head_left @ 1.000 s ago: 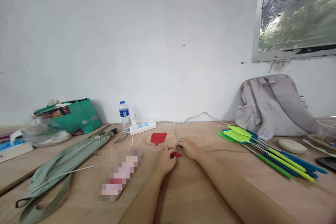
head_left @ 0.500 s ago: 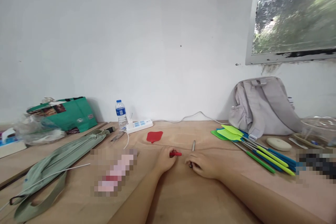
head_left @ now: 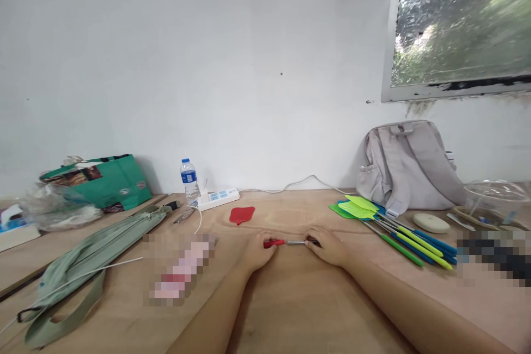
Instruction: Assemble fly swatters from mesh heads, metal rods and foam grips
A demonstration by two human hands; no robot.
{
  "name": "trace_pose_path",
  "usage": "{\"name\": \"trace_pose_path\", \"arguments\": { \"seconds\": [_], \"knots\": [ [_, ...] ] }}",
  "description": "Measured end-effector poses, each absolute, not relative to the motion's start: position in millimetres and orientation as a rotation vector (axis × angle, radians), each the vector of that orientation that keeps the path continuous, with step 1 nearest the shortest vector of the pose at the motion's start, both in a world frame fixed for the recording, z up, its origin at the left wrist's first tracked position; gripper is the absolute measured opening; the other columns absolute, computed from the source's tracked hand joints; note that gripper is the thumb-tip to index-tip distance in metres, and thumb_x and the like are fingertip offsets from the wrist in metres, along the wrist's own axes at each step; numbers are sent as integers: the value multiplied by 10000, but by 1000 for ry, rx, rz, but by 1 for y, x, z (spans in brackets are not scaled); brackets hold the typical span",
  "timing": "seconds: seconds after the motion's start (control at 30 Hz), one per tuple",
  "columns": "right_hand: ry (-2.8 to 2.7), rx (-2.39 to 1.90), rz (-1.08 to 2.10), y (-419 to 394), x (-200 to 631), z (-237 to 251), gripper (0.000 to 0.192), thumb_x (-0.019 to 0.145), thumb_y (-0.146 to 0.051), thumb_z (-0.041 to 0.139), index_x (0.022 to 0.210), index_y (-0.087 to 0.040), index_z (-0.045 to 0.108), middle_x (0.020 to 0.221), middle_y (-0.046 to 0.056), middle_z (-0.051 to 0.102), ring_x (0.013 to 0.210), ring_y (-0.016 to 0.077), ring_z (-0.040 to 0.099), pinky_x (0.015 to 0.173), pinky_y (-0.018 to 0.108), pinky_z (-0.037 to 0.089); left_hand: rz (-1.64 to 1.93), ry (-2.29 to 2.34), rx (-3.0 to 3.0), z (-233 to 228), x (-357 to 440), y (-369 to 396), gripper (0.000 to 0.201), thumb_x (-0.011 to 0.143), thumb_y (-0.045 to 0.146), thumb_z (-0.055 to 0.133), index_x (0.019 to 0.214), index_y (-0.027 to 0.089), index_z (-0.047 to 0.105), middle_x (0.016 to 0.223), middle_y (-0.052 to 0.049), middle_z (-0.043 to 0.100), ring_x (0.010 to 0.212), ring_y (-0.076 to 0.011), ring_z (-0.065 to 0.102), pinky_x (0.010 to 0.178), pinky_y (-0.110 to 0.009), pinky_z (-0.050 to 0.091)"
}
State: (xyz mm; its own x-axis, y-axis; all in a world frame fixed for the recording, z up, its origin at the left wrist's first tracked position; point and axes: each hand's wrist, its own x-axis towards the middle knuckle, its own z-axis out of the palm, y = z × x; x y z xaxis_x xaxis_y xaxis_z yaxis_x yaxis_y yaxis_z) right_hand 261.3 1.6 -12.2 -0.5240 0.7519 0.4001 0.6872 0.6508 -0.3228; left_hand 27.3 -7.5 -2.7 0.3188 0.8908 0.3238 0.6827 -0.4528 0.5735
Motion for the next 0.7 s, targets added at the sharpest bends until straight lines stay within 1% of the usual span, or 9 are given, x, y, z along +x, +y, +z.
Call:
{"name": "trace_pose_path", "arguments": {
  "seconds": [0.27, 0.43, 0.53, 0.7],
  "knots": [
    [-2335, -1133, 199, 3, 260, -16, 211, 853, -296, 387, 850, -173, 559, 890, 65, 586, 859, 179, 505, 780, 329, 395, 886, 1387, 2243, -8, 30, -1, 300, 647, 108, 512, 888, 211, 657, 904, -11, 650, 873, -166, 553, 797, -261, 407],
    [-2267, -1148, 249, 11, 261, -18, 216, 862, -305, 366, 845, -171, 534, 877, 70, 588, 831, 181, 510, 759, 330, 402, 909, 1380, 2090, -3, 35, -2, 304, 676, 105, 499, 925, 202, 644, 938, -11, 645, 870, -156, 549, 796, -264, 411],
    [-2255, -1142, 252, 11, 262, -17, 225, 876, -299, 333, 862, -176, 521, 871, 64, 588, 832, 175, 516, 757, 321, 406, 926, 1351, 2044, 0, 37, -3, 280, 713, 147, 500, 947, 204, 642, 940, -12, 644, 844, -148, 541, 777, -255, 412],
    [-2243, -1063, 330, 9, 263, -16, 243, 891, -300, 294, 929, -195, 510, 901, 52, 594, 847, 169, 529, 755, 313, 413, 943, 1324, 2058, 1, 33, -4, 285, 749, 294, 514, 997, 219, 633, 892, -10, 631, 746, -131, 519, 703, -240, 416]
  ]
}}
